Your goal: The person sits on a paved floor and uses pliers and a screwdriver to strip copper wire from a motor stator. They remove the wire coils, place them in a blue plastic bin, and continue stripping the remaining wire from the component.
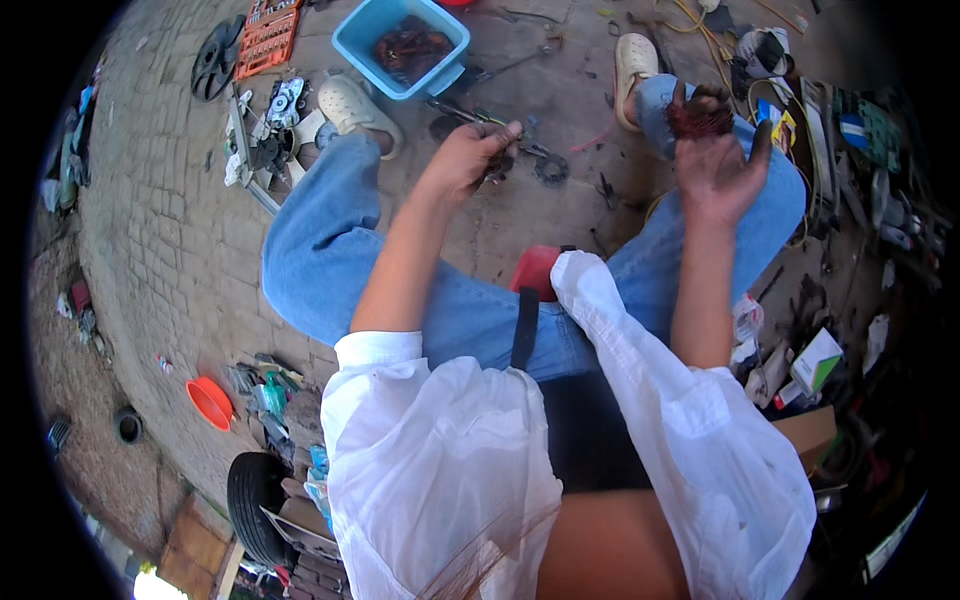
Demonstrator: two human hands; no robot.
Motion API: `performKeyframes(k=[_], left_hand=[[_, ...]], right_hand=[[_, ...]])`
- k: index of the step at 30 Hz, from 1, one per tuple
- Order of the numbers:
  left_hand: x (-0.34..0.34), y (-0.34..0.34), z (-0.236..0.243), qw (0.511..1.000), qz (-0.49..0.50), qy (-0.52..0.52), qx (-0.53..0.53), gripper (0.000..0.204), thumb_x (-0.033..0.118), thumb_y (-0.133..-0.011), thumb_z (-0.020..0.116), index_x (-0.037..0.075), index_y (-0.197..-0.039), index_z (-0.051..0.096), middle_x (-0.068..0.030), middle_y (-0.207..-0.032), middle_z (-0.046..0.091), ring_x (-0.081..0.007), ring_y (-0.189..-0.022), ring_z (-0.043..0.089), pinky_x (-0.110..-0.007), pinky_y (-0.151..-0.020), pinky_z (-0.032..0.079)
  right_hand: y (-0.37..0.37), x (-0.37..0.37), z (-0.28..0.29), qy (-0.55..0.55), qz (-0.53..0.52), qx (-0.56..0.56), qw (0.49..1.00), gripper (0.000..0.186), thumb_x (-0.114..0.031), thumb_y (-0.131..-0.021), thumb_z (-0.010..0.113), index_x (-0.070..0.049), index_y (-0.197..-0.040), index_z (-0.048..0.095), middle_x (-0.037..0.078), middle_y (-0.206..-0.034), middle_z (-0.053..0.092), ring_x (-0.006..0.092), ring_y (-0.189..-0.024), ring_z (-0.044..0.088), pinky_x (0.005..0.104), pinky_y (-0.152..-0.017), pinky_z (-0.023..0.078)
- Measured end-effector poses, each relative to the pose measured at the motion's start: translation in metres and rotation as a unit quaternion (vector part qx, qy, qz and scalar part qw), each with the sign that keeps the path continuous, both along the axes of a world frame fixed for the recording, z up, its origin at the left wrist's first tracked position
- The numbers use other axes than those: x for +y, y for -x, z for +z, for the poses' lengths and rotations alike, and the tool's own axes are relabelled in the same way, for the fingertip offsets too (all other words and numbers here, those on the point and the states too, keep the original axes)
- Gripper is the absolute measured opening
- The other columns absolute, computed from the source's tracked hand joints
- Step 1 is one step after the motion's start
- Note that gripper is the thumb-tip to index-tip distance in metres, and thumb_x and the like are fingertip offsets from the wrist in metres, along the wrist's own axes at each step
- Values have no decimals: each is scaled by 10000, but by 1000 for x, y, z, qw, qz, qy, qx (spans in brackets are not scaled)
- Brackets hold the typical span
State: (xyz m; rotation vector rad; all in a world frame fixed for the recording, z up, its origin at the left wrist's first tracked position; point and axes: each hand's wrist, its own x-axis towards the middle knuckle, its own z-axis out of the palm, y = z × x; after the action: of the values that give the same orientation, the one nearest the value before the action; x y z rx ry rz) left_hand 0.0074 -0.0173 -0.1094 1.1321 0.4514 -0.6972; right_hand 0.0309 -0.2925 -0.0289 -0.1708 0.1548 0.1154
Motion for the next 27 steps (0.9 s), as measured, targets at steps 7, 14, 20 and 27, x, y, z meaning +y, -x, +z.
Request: performKeyframes(k=[7,14,20,27], left_hand=[[10,1,66,997,6,-15,-73,308,300,-864,674,0,-839,614,4,-696,564,-62,-590,482,-220,-506,380],[18,13,96,995,-26,4,-93,265,278,-877,659,16,-871,623,12,-728,561,-64,-609,434,-199,-551,348],[13,22,122,989,-27,9,-143,272,275,-864,676,8,-868,624,-5,-731,577,-68,-652,511,-207,-587,404],[13,11,113,989,-30,31,-143,298,291,-853,687,0,-868,623,-7,-726,584,-69,-632,506,-207,-573,399]], right_hand=[[-12,16,35,3,30,-147,989,617,-400,-916,492,138,-1213,440,267,-1229,513,360,-1153,502,483,-1125,230],[-23,41,42,478,-11,-231,848,602,-429,-942,406,75,-1267,453,200,-1282,509,308,-1208,480,388,-1060,317],[-5,69,71,777,81,-445,438,506,-334,-822,651,-1,-1184,532,183,-1125,587,319,-1077,550,390,-932,410],[21,84,43,737,351,-494,298,356,-250,-755,711,15,-965,600,189,-884,598,350,-845,582,412,-753,473]])
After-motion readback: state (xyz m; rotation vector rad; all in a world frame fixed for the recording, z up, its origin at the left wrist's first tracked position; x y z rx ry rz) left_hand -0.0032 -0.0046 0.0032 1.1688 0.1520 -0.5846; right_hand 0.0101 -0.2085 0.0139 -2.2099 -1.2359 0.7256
